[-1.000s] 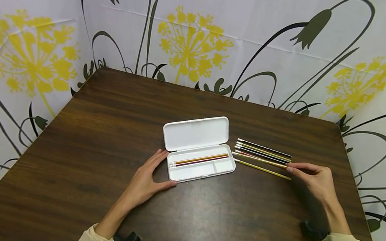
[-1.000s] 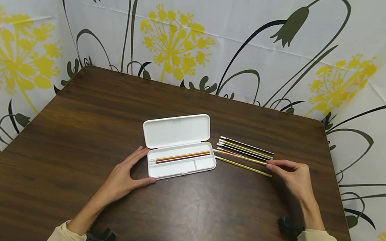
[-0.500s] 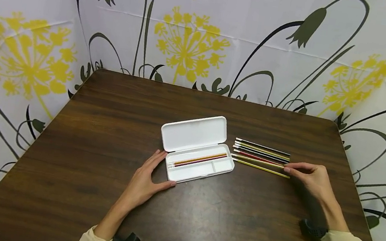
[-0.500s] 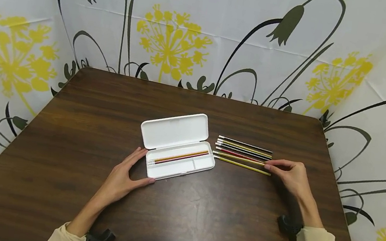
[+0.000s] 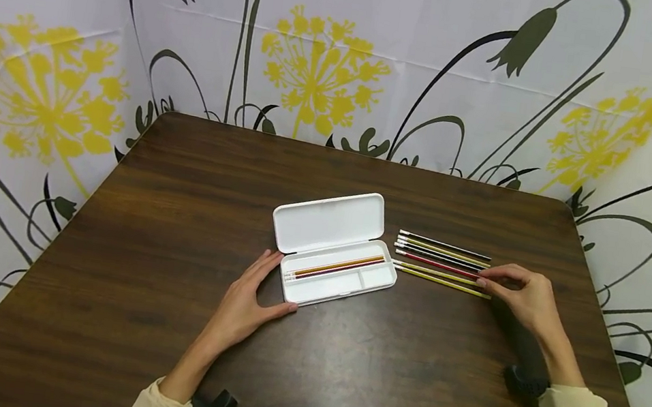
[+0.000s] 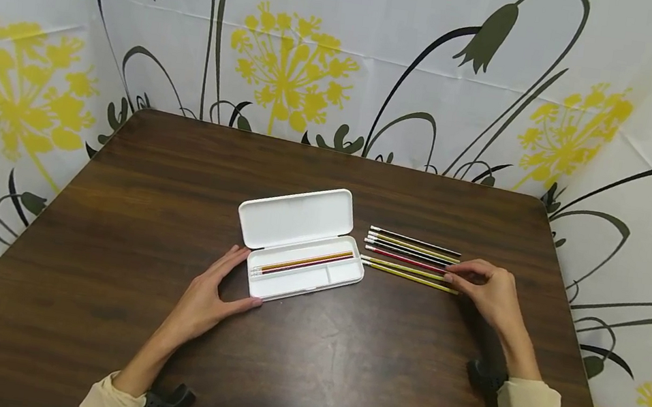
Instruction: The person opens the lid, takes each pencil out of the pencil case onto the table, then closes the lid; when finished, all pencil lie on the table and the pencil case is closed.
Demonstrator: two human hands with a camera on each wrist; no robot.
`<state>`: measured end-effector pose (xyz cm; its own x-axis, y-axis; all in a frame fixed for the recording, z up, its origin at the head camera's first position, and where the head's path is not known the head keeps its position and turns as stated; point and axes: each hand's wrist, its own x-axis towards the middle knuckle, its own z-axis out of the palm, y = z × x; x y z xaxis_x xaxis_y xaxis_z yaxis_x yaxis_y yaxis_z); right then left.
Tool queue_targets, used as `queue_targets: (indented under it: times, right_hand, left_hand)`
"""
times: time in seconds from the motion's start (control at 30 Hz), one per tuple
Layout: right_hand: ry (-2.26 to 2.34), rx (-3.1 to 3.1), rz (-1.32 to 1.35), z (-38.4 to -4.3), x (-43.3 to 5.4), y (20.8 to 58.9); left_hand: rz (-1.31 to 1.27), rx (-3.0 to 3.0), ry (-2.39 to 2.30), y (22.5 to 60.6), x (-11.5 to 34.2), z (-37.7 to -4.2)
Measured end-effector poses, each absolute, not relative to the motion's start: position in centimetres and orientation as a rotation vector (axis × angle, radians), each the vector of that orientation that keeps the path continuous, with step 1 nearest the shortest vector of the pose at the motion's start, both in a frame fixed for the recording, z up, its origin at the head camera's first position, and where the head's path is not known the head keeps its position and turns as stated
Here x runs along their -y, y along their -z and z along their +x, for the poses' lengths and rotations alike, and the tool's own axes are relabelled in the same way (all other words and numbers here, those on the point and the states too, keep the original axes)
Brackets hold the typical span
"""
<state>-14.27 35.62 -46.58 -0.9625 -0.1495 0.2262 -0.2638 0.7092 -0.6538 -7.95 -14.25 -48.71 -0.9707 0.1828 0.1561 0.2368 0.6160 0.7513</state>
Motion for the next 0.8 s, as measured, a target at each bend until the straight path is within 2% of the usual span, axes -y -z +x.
queue_targets:
  times: [0.17,0.33,0.5,0.8]
  right_hand:
    - [-1.072,2.748,0.475,-15.8,-32.6,45.2]
    - [-1.103,2.727,0.746,-17.9,-27.1,44.7]
    - [-1.194,2.740,0.890,-19.8,-22.2,45.0]
    - [-1.145,2.779,1.067,-21.0,-19.6,45.4]
  left_hand:
    - [-0.356,2.768,1.306,48.6,14.2,-8.0]
    - [-0.359,2.771,1.307,48.7,14.2,-7.9]
    - [-0.359,2.770,1.308,48.9,14.2,-7.8]
    - [-0.367,2.762,1.297,48.6,14.3,-7.9]
